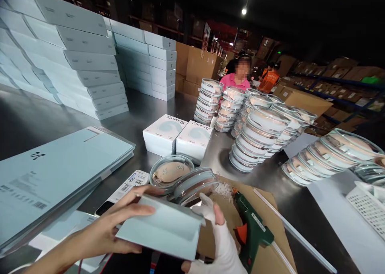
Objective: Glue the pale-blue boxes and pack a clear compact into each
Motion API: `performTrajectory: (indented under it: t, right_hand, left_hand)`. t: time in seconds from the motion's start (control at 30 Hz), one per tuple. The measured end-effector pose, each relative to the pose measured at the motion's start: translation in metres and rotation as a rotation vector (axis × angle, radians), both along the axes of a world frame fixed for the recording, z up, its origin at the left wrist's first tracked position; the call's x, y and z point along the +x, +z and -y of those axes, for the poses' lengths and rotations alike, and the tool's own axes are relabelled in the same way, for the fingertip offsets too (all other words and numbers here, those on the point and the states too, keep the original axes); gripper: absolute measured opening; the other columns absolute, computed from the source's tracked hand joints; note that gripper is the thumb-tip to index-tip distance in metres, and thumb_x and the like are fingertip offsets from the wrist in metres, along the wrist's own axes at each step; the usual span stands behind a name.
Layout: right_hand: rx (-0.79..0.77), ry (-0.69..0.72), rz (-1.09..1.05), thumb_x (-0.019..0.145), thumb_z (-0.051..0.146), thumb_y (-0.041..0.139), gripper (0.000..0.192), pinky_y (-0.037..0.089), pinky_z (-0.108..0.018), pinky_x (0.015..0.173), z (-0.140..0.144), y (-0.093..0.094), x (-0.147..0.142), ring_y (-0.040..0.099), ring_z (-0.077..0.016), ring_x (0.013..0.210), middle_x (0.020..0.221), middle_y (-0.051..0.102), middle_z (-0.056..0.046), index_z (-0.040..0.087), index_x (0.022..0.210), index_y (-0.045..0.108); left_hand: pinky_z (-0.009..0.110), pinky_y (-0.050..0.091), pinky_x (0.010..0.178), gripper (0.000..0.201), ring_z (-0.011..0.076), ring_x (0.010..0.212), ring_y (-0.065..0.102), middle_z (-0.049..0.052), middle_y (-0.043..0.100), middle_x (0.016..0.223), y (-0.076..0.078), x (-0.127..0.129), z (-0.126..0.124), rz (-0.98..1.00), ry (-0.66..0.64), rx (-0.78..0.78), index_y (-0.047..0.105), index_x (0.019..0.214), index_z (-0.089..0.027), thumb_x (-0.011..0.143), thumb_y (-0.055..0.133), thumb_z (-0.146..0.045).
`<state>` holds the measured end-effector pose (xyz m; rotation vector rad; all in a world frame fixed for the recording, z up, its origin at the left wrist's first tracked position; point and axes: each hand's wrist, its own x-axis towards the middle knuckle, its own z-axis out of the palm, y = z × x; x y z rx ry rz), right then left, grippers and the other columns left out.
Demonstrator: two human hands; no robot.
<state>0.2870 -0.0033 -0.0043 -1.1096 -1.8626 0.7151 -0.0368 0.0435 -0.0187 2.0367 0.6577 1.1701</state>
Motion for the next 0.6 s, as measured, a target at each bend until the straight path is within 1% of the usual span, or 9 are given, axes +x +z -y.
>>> performTrajectory:
  t: [0.1, 0.17, 0.27, 0.33, 0.37, 0.4, 0.47, 0.53, 0.6]
  right_hand:
    - [0.028, 0.073, 0.061, 0.088, 0.032, 0.068, 0.073, 0.056, -0.043, 0.101, 0.003, 0.003, -0.012, 0.063, -0.0301, 0.128, 0.144, 0.059, -0.011, 0.037, 0.153, 0.035]
    - [0.146, 0.169, 0.116, 0.087, 0.020, 0.067, 0.067, 0.052, -0.044, 0.107, 0.001, 0.014, -0.017, 0.055, -0.0318, 0.136, 0.136, 0.062, -0.010, 0.035, 0.148, 0.044]
    - [0.318, 0.300, 0.159, 0.083, 0.006, 0.066, 0.071, 0.052, -0.039, 0.106, -0.007, 0.033, -0.026, 0.055, -0.0278, 0.134, 0.125, 0.062, -0.008, 0.036, 0.145, 0.049]
    - [0.337, 0.305, 0.204, 0.083, -0.002, 0.062, 0.076, 0.054, -0.035, 0.104, -0.009, 0.040, -0.030, 0.059, -0.0228, 0.128, 0.127, 0.061, -0.006, 0.039, 0.146, 0.047]
    - [0.323, 0.300, 0.234, 0.084, -0.002, 0.061, 0.076, 0.054, -0.036, 0.104, -0.008, 0.040, -0.030, 0.059, -0.0231, 0.129, 0.132, 0.060, -0.007, 0.041, 0.146, 0.046]
    - [0.299, 0.284, 0.259, 0.086, 0.003, 0.063, 0.073, 0.053, -0.040, 0.106, -0.006, 0.039, -0.029, 0.056, -0.0261, 0.133, 0.138, 0.057, -0.007, 0.041, 0.147, 0.047]
    - [0.252, 0.138, 0.180, 0.090, 0.022, 0.068, 0.065, 0.051, -0.050, 0.108, -0.002, 0.031, -0.022, 0.048, -0.0343, 0.142, 0.151, 0.050, -0.008, 0.040, 0.148, 0.046]
    - [0.199, -0.075, 0.012, 0.093, 0.046, 0.064, 0.069, 0.056, -0.054, 0.103, -0.004, 0.021, -0.016, 0.050, -0.0372, 0.141, 0.156, 0.047, -0.009, 0.042, 0.155, 0.034]
    - [0.145, -0.210, -0.108, 0.094, 0.053, 0.060, 0.069, 0.063, -0.053, 0.089, -0.013, 0.011, -0.016, 0.059, -0.0351, 0.131, 0.146, 0.058, -0.009, 0.044, 0.155, 0.030]
  left_hand:
    - [0.048, 0.052, 0.107, 0.070, 0.0310, 0.141, 0.049, 0.009, 0.038, 0.149, -0.005, 0.009, 0.002, 0.286, -0.004, 0.007, 0.037, 0.141, -0.048, 0.086, 0.080, -0.039]
    - [0.046, 0.052, 0.108, 0.069, 0.0285, 0.140, 0.049, 0.008, 0.045, 0.139, 0.001, 0.011, 0.004, 0.259, -0.025, 0.073, 0.035, 0.144, -0.049, 0.091, 0.075, -0.031]
    - [0.043, 0.049, 0.111, 0.044, 0.0313, 0.142, 0.046, 0.009, 0.053, 0.126, 0.017, 0.006, 0.006, -0.013, -0.040, 0.184, 0.061, 0.132, -0.039, 0.094, 0.069, -0.017]
    - [0.046, 0.045, 0.116, 0.033, 0.0354, 0.146, 0.039, 0.010, 0.056, 0.127, 0.027, 0.002, 0.006, -0.107, -0.022, 0.224, 0.072, 0.119, -0.033, 0.092, 0.072, -0.014]
    - [0.047, 0.044, 0.116, 0.033, 0.0363, 0.146, 0.040, 0.011, 0.058, 0.129, 0.030, 0.000, 0.005, -0.115, -0.023, 0.223, 0.074, 0.118, -0.032, 0.091, 0.073, -0.014]
    - [0.048, 0.045, 0.115, 0.034, 0.0359, 0.143, 0.045, 0.011, 0.061, 0.130, 0.031, -0.002, 0.004, -0.104, -0.021, 0.206, 0.074, 0.119, -0.032, 0.090, 0.074, -0.014]
    - [0.044, 0.052, 0.108, 0.034, 0.0330, 0.130, 0.060, 0.011, 0.067, 0.129, 0.030, -0.006, 0.001, -0.034, 0.018, 0.132, 0.075, 0.120, -0.033, 0.090, 0.075, -0.018]
    - [0.040, 0.055, 0.102, 0.025, 0.0299, 0.118, 0.068, 0.010, 0.071, 0.125, 0.025, -0.006, -0.002, 0.130, 0.167, 0.019, 0.078, 0.113, -0.033, 0.089, 0.078, -0.025]
    - [0.040, 0.055, 0.100, 0.019, 0.0303, 0.119, 0.067, 0.009, 0.071, 0.127, 0.019, 0.000, -0.003, 0.376, 0.361, -0.170, 0.079, 0.105, -0.031, 0.087, 0.080, -0.035]
